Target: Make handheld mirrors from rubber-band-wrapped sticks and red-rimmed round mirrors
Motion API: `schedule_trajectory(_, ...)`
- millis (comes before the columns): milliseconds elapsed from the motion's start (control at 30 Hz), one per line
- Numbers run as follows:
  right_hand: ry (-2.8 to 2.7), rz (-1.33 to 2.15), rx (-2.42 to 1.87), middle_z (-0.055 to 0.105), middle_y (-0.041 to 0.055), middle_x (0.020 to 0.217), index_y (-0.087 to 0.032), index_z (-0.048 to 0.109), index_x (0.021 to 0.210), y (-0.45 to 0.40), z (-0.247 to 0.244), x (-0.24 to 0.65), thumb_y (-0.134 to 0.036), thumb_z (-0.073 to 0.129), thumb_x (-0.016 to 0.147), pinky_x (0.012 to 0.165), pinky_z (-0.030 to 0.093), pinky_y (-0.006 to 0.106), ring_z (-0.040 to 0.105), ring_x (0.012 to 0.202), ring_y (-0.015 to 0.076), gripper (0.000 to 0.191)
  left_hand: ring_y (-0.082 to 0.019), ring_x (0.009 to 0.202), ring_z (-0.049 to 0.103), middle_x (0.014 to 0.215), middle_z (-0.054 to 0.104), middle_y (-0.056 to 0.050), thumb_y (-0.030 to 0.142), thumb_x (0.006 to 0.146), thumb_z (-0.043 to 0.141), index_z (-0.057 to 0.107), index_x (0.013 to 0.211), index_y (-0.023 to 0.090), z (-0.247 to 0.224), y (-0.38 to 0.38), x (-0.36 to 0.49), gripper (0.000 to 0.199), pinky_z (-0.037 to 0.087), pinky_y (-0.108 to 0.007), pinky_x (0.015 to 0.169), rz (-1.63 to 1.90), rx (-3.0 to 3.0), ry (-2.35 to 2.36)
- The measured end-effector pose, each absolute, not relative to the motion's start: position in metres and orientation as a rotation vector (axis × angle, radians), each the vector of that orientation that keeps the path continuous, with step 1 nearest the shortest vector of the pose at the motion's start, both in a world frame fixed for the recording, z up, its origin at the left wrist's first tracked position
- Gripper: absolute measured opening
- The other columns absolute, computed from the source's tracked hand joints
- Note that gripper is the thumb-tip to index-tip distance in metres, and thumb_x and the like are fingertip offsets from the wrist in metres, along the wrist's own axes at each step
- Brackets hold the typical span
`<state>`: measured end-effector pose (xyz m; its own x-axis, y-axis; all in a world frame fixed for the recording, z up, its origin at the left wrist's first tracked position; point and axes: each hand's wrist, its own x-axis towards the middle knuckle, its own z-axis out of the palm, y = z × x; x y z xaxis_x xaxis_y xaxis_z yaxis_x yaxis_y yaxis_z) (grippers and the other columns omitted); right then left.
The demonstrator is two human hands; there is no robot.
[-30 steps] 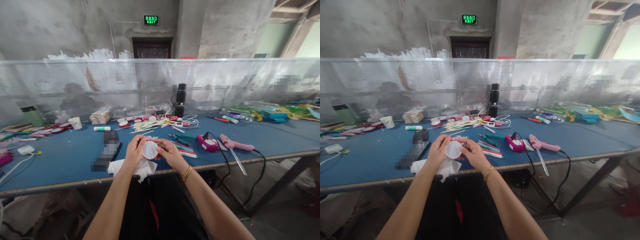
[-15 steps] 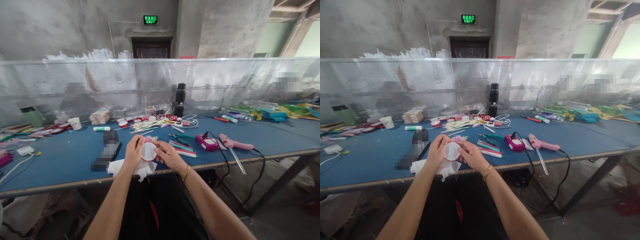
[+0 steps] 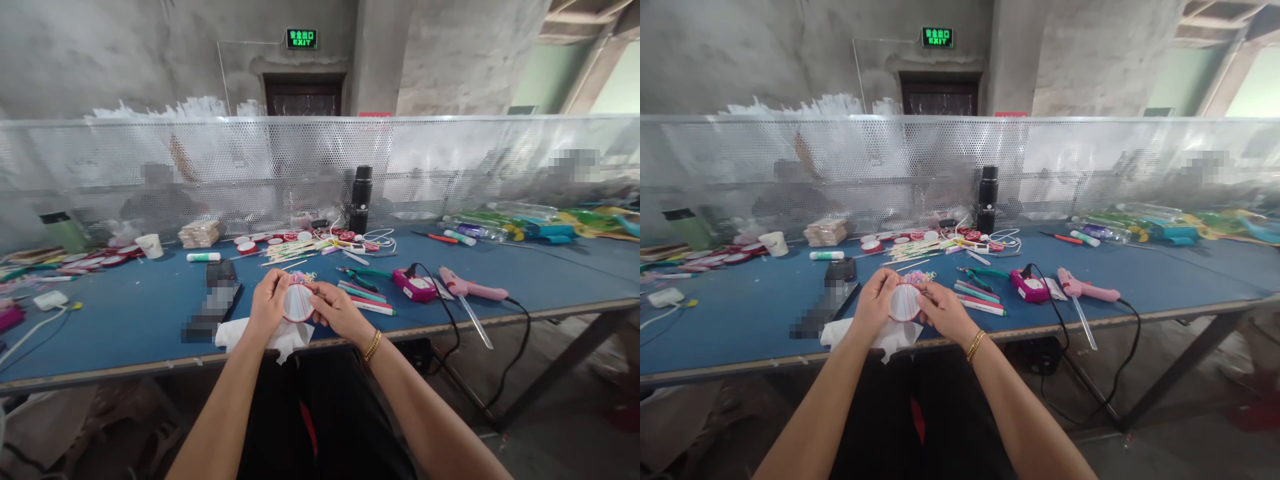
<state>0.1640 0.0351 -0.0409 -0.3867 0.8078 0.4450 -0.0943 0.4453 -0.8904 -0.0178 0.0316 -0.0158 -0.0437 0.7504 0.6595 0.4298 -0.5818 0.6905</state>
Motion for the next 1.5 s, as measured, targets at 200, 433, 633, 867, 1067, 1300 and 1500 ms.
schedule_trajectory(200,-1.682,1.118,-0.634,0.060,-0.0045,0.059,-0.020,0.066,0.117,0.035,-0.041,0.164,-0.046,0.065,0.091,0.046,0.041,0.023,0.050,0.047,0.0105,0.036,-0.017,0.069,0.052,0.072,0.058,0.000,0.047,0.098,0.050,0.057,0.080,0.022,-0.015,0.031,-0.017,0.031,0.039,-0.030,0.066,1.657,1.958,1.269)
schedule_trajectory(433,-1.692,1.079,-0.649,0.061,-0.0045,0.059,-0.020,0.066,0.117,0.035,-0.041,0.163,-0.041,0.063,0.091,0.046,0.041,0.023,0.049,0.046,0.0101,0.033,-0.017,0.069,0.051,0.073,0.058,-0.001,0.056,0.094,0.055,0.060,0.079,0.020,-0.014,0.029,-0.015,0.039,0.041,-0.030,0.066,1.695,1.822,1.167)
schedule_trajectory(633,-1.597,1.023,-0.713,0.059,-0.0053,0.056,-0.020,0.065,0.110,0.037,-0.042,0.162,-0.042,0.064,0.089,0.044,0.037,0.023,0.047,0.043,0.0098,0.030,-0.018,0.070,0.057,0.080,0.067,-0.004,0.056,0.084,0.069,0.070,0.089,0.018,-0.011,0.025,-0.010,0.039,0.044,-0.029,0.064,1.578,1.723,1.066)
schedule_trajectory(867,-1.316,1.089,-0.706,0.064,-0.0031,0.066,-0.020,0.063,0.111,0.044,-0.044,0.165,-0.056,0.069,0.084,0.051,0.042,0.025,0.054,0.053,0.0117,0.046,-0.014,0.058,0.051,0.066,0.057,0.002,0.046,0.081,0.069,0.065,0.078,0.021,-0.018,0.035,-0.013,0.026,0.041,-0.026,0.056,1.616,1.584,1.179)
schedule_trajectory(1067,-0.985,1.218,-0.664,0.060,-0.0048,0.069,-0.020,0.063,0.102,0.052,-0.044,0.170,-0.055,0.080,0.071,0.052,0.038,0.024,0.048,0.055,0.0089,0.050,-0.011,0.050,0.044,0.061,0.051,0.005,0.044,0.080,0.066,0.062,0.080,0.022,-0.018,0.038,-0.014,0.023,0.032,-0.024,0.047,1.733,1.391,1.199)
schedule_trajectory(1300,-1.046,1.188,-0.693,0.060,-0.0050,0.068,-0.019,0.064,0.099,0.053,-0.046,0.168,-0.050,0.079,0.070,0.052,0.038,0.024,0.047,0.054,0.0087,0.045,-0.012,0.056,0.049,0.067,0.059,0.003,0.035,0.079,0.066,0.068,0.088,0.020,-0.019,0.038,-0.014,0.018,0.037,-0.024,0.052,1.801,1.423,1.203)
schedule_trajectory(1500,-1.111,1.147,-0.717,0.061,-0.0040,0.071,-0.020,0.064,0.097,0.057,-0.050,0.169,-0.049,0.077,0.072,0.055,0.041,0.026,0.050,0.056,0.0096,0.041,-0.015,0.069,0.058,0.081,0.067,0.000,0.035,0.084,0.063,0.069,0.095,0.020,-0.024,0.042,-0.018,0.020,0.044,-0.026,0.063,1.828,1.524,1.257)
